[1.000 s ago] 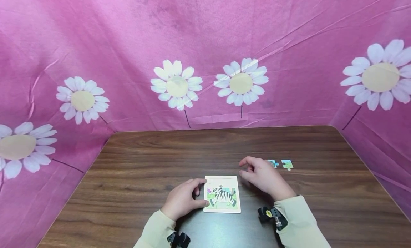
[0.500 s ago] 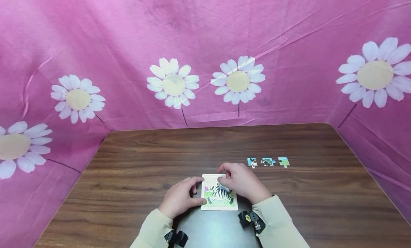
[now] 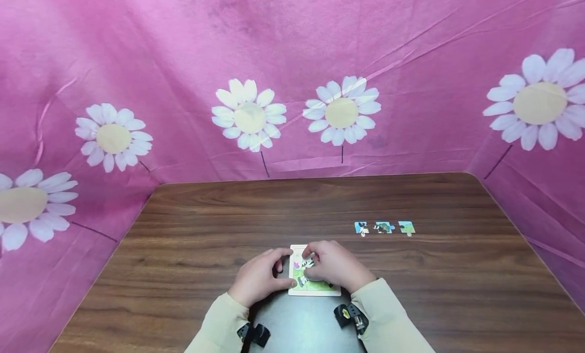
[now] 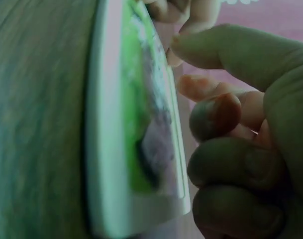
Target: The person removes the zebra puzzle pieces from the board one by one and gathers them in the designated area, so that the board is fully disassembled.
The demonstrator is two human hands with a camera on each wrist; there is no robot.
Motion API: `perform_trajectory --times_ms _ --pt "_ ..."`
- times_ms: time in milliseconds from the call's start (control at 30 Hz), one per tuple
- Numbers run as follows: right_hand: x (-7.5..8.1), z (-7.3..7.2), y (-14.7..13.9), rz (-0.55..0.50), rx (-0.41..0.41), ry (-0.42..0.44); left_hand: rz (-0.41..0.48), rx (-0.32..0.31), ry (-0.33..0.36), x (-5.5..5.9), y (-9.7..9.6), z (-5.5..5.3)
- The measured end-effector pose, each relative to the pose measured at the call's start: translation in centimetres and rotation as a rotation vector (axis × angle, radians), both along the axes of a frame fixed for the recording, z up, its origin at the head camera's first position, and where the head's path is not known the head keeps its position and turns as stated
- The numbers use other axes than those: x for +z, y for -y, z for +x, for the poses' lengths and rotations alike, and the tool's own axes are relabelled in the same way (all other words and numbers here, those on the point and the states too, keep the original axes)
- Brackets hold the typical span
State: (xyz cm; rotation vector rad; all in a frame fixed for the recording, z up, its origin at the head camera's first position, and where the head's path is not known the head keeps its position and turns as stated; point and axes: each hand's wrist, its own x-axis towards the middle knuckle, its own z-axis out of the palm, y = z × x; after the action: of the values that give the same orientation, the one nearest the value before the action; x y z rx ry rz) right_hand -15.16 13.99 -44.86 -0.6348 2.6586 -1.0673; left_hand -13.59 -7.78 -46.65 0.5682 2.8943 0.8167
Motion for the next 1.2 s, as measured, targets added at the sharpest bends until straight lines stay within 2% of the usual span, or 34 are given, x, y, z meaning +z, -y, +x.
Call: perform_trajectory --times_ms 167,367,633,833,1200 --pt "-0.8 -0.2 -0.1 0.011 -0.009 0.050 -0.002 0.005 0.008 0.0 0.0 -0.1" --pt "-1.2 -0.3 0.2 -0.001 0.034 0.060 -0.006 0.015 0.012 0.0 0.2 -0.1" --pt "-1.3 -0.1 -0.3 -0.072 0.012 0.110 0.017 -0.003 -0.003 0.0 0.0 0.0" --pt "-1.8 0.1 -0.7 -0.170 0.015 0.076 0.022 -0.011 -0.019 -0.1 -0.1 0.2" --pt "-2.0 -0.1 -0.9 -0.202 0.039 0.070 0.005 -0.019 -0.027 -0.2 0.0 0.1"
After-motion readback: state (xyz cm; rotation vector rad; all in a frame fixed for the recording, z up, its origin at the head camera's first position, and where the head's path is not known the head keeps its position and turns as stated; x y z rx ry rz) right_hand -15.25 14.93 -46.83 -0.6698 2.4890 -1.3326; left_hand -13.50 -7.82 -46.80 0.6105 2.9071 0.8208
